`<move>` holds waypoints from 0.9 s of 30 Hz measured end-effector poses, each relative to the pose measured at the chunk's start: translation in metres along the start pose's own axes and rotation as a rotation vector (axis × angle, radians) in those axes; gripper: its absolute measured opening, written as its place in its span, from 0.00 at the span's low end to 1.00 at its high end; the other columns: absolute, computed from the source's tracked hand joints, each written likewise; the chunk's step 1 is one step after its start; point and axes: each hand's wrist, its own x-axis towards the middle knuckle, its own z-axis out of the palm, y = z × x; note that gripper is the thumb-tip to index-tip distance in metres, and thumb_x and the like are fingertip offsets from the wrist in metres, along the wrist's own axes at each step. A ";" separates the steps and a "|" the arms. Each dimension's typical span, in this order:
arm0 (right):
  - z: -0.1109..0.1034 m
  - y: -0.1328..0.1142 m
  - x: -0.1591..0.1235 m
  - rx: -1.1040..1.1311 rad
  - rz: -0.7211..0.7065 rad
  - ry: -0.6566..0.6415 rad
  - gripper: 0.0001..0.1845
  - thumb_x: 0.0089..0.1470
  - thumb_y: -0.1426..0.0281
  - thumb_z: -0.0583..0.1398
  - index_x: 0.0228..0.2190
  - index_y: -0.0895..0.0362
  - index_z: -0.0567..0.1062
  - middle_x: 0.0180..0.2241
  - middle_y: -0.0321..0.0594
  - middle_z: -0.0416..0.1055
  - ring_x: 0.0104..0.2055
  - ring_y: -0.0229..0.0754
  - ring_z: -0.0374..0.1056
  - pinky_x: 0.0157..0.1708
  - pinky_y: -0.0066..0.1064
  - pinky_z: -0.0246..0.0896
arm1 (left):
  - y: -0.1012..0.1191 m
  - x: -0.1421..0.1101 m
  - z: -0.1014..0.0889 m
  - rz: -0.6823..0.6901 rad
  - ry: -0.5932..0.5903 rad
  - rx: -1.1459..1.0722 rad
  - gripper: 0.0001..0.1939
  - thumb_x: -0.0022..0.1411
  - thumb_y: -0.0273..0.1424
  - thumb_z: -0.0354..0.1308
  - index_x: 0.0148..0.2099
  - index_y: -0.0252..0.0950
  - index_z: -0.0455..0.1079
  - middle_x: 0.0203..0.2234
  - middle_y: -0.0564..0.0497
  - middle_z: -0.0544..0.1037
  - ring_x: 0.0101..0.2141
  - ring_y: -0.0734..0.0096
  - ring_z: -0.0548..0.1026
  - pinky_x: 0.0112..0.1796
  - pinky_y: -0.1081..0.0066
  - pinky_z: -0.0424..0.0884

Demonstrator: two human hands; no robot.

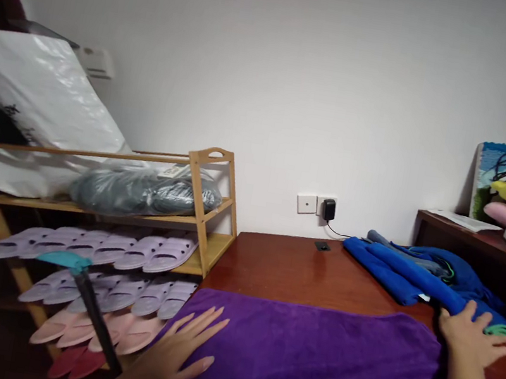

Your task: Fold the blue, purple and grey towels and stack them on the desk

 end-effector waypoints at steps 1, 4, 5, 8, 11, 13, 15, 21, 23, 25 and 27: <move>-0.005 -0.001 -0.003 0.025 -0.039 0.038 0.42 0.48 0.44 0.46 0.61 0.50 0.51 0.62 0.53 0.47 0.62 0.71 0.38 0.54 0.65 0.33 | 0.002 0.000 -0.001 -0.010 -0.006 -0.006 0.28 0.68 0.47 0.41 0.67 0.49 0.45 0.64 0.52 0.49 0.62 0.58 0.49 0.58 0.49 0.50; -0.021 -0.014 -0.019 0.079 -0.119 0.229 0.38 0.51 0.46 0.44 0.59 0.51 0.55 0.61 0.51 0.49 0.61 0.67 0.40 0.52 0.65 0.39 | 0.004 0.000 -0.003 -0.024 -0.001 -0.026 0.28 0.68 0.48 0.41 0.66 0.49 0.47 0.64 0.52 0.50 0.63 0.59 0.48 0.58 0.50 0.48; -0.024 -0.021 -0.027 0.073 -0.183 0.240 0.37 0.53 0.48 0.42 0.58 0.53 0.57 0.62 0.51 0.48 0.62 0.66 0.39 0.52 0.65 0.38 | 0.004 0.000 -0.002 -0.027 0.005 -0.035 0.28 0.67 0.48 0.42 0.66 0.49 0.47 0.64 0.52 0.50 0.63 0.59 0.48 0.58 0.50 0.48; -0.022 -0.042 -0.050 -0.006 -0.516 -0.050 0.32 0.54 0.51 0.43 0.54 0.53 0.64 0.59 0.47 0.56 0.61 0.59 0.46 0.56 0.57 0.40 | 0.002 -0.001 0.000 -0.024 0.022 -0.063 0.28 0.67 0.49 0.42 0.66 0.50 0.48 0.64 0.53 0.50 0.63 0.59 0.48 0.59 0.51 0.47; -0.013 -0.053 -0.064 -0.065 -0.646 -0.297 0.31 0.51 0.48 0.46 0.51 0.47 0.68 0.55 0.37 0.64 0.57 0.51 0.56 0.55 0.48 0.49 | 0.001 -0.002 0.002 -0.016 0.032 -0.086 0.28 0.66 0.50 0.42 0.66 0.50 0.50 0.64 0.52 0.50 0.63 0.59 0.48 0.59 0.51 0.46; -0.013 -0.053 -0.066 -0.113 -0.582 -0.334 0.35 0.52 0.48 0.43 0.55 0.52 0.65 0.57 0.42 0.61 0.59 0.56 0.54 0.54 0.57 0.48 | 0.001 -0.004 0.001 -0.016 0.036 -0.101 0.29 0.66 0.51 0.41 0.65 0.50 0.50 0.64 0.51 0.50 0.63 0.58 0.48 0.59 0.50 0.45; -0.019 -0.051 -0.064 -0.153 -0.537 -0.343 0.38 0.52 0.49 0.42 0.56 0.58 0.63 0.59 0.48 0.57 0.61 0.61 0.50 0.53 0.63 0.43 | 0.001 -0.006 -0.001 -0.014 0.036 -0.118 0.29 0.66 0.51 0.41 0.65 0.50 0.50 0.64 0.51 0.49 0.63 0.59 0.47 0.59 0.51 0.44; -0.047 -0.048 -0.074 -0.160 -0.716 -0.477 0.30 0.54 0.50 0.42 0.47 0.48 0.71 0.52 0.40 0.68 0.56 0.50 0.60 0.55 0.49 0.48 | 0.000 -0.007 -0.002 -0.015 0.032 -0.130 0.30 0.65 0.52 0.42 0.66 0.49 0.50 0.64 0.50 0.48 0.63 0.60 0.46 0.59 0.51 0.43; -0.054 -0.037 -0.082 -0.154 -0.758 -0.519 0.27 0.53 0.51 0.44 0.45 0.46 0.73 0.48 0.37 0.71 0.52 0.48 0.64 0.52 0.44 0.53 | 0.000 -0.006 -0.001 -0.015 0.023 -0.116 0.30 0.65 0.52 0.41 0.66 0.48 0.50 0.65 0.50 0.48 0.63 0.60 0.45 0.59 0.51 0.43; -0.060 -0.022 -0.088 -0.163 -0.754 -0.524 0.23 0.52 0.55 0.48 0.43 0.47 0.74 0.50 0.37 0.70 0.54 0.49 0.62 0.51 0.45 0.54 | 0.000 -0.005 0.000 -0.011 0.022 -0.100 0.31 0.66 0.52 0.39 0.66 0.47 0.50 0.65 0.49 0.48 0.63 0.61 0.45 0.59 0.51 0.43; -0.067 -0.007 -0.089 -0.176 -0.713 -0.504 0.22 0.51 0.60 0.49 0.45 0.48 0.73 0.52 0.37 0.68 0.55 0.50 0.60 0.51 0.46 0.54 | 0.000 -0.005 0.001 0.003 0.031 -0.091 0.31 0.66 0.52 0.38 0.66 0.46 0.50 0.65 0.48 0.48 0.63 0.61 0.45 0.59 0.51 0.42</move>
